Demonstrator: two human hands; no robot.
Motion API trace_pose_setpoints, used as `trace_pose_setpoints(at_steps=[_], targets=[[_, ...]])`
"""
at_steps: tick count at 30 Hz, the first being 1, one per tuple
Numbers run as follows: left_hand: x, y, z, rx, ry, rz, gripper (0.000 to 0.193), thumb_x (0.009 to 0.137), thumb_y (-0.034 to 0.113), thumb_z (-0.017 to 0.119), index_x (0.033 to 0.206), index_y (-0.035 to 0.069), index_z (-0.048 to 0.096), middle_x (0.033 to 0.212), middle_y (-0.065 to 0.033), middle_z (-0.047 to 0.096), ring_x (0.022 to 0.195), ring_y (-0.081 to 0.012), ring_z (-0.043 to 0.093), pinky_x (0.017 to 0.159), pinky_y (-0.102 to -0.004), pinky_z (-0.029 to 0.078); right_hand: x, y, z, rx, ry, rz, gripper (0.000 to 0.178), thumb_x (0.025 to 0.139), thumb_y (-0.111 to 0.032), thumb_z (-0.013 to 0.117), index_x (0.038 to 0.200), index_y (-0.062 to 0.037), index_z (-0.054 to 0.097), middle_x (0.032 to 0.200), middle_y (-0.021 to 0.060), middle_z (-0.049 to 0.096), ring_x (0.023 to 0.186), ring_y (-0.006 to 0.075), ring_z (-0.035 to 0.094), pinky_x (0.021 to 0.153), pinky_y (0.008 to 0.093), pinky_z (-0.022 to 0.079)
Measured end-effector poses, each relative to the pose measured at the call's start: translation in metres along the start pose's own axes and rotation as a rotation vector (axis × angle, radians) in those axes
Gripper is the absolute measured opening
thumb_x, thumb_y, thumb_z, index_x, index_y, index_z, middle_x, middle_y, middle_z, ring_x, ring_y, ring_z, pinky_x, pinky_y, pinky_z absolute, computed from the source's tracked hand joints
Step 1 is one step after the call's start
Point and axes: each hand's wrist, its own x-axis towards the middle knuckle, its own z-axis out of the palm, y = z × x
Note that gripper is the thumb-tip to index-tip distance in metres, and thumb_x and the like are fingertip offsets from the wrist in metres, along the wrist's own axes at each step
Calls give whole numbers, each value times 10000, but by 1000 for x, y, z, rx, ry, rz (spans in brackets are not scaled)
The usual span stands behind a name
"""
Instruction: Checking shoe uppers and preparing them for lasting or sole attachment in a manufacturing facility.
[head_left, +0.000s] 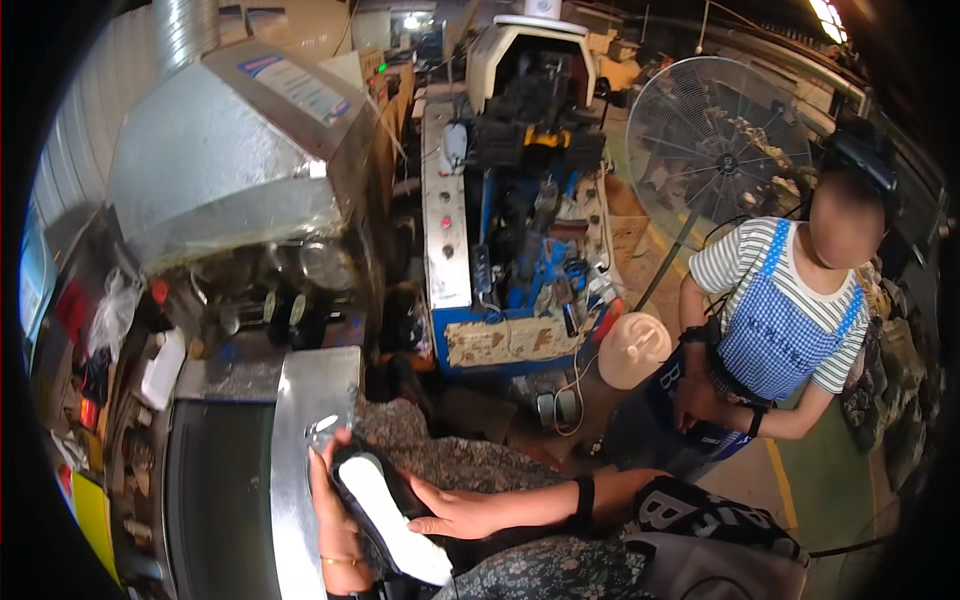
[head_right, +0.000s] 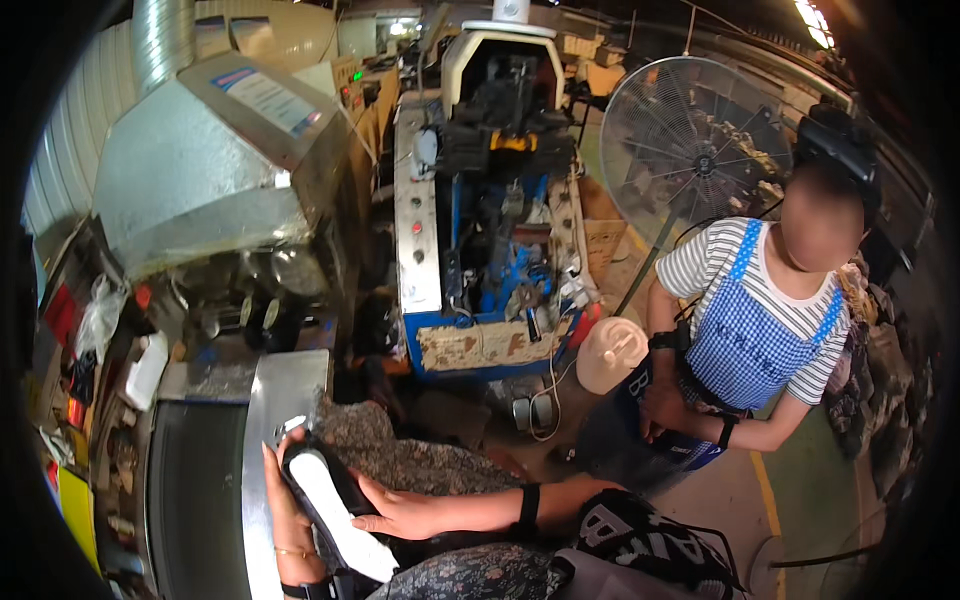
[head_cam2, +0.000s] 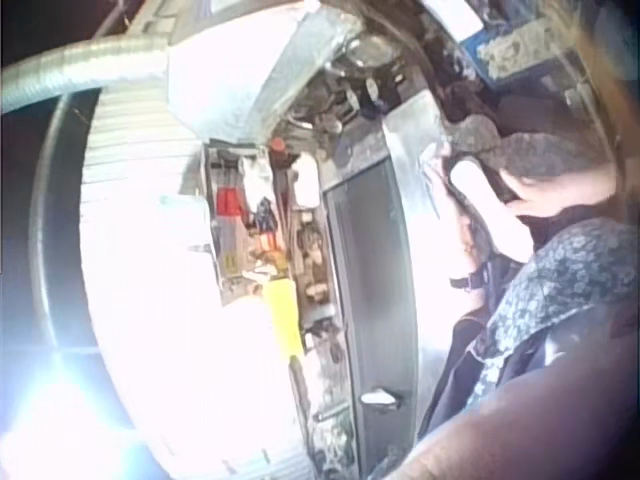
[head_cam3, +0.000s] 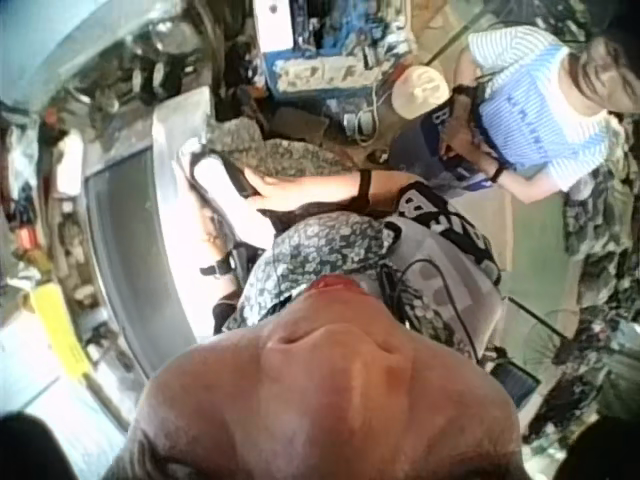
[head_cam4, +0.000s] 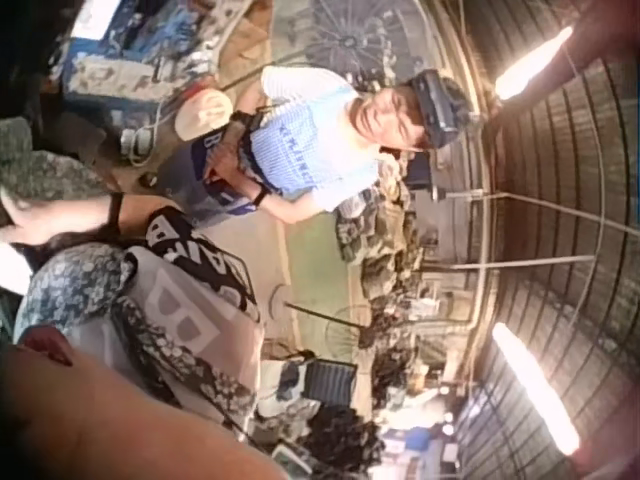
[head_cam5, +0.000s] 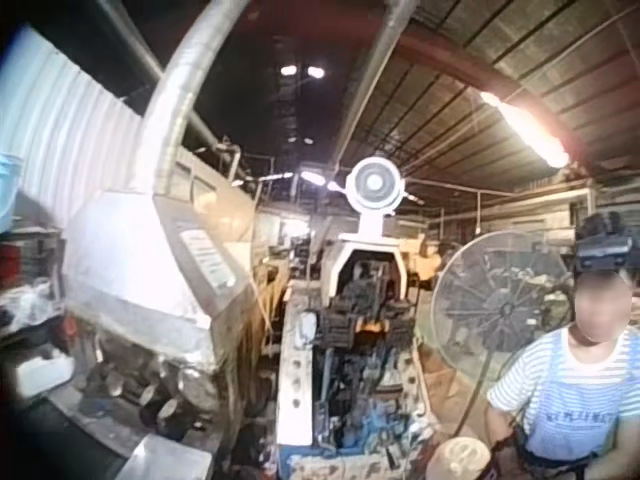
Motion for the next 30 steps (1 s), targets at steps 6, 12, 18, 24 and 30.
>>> trace_pose_setpoints(at_steps=[6, 12, 18, 24, 30], targets=[[-2, -5, 18, 578, -75, -37, 358, 958, 232, 581, 1237, 8, 592, 1093, -58, 631, 981, -135, 573, 863, -254, 450, 73, 2, -42, 682, -22, -146, 587, 1058, -399, 366, 1518, -43, 281, 1572, 101, 265, 1473, 199, 168, 1183, 358, 199], [0, -15, 6, 242, -213, 21, 455, 980, 244, 575, 1364, 12, 501, 1390, -100, 497, 1335, -214, 407, 1136, -346, 276, 92, 10, -33, 288, 46, -226, 293, 1045, -192, 450, 1221, 7, 575, 1275, 110, 569, 1226, 203, 506, 1063, 345, 377], [8, -3, 9, 313, -276, -49, 462, 969, 134, 562, 1397, 16, 436, 1462, -119, 411, 1397, -231, 317, 1162, -358, 217, 83, 10, -75, 357, -170, -237, 413, 1020, -153, 460, 1412, -25, 442, 1475, 93, 420, 1387, 220, 353, 1155, 366, 252], [16, 7, 14, 531, -321, -29, 657, 866, 184, 732, 1415, 29, 406, 1445, -125, 415, 1363, -237, 371, 1155, -351, 257, 72, 2, -47, 265, 77, -207, 479, 962, -74, 509, 1426, -28, 400, 1453, 129, 418, 1391, 242, 359, 1158, 380, 270], [13, -8, 24, 596, -271, 42, 697, 776, 244, 809, 1366, 73, 479, 1344, -163, 534, 1369, -316, 378, 1180, -434, 208, 59, 10, -68, 476, -113, -195, 648, 913, -143, 647, 1472, -27, 340, 1494, 126, 379, 1413, 235, 327, 1168, 374, 243]])
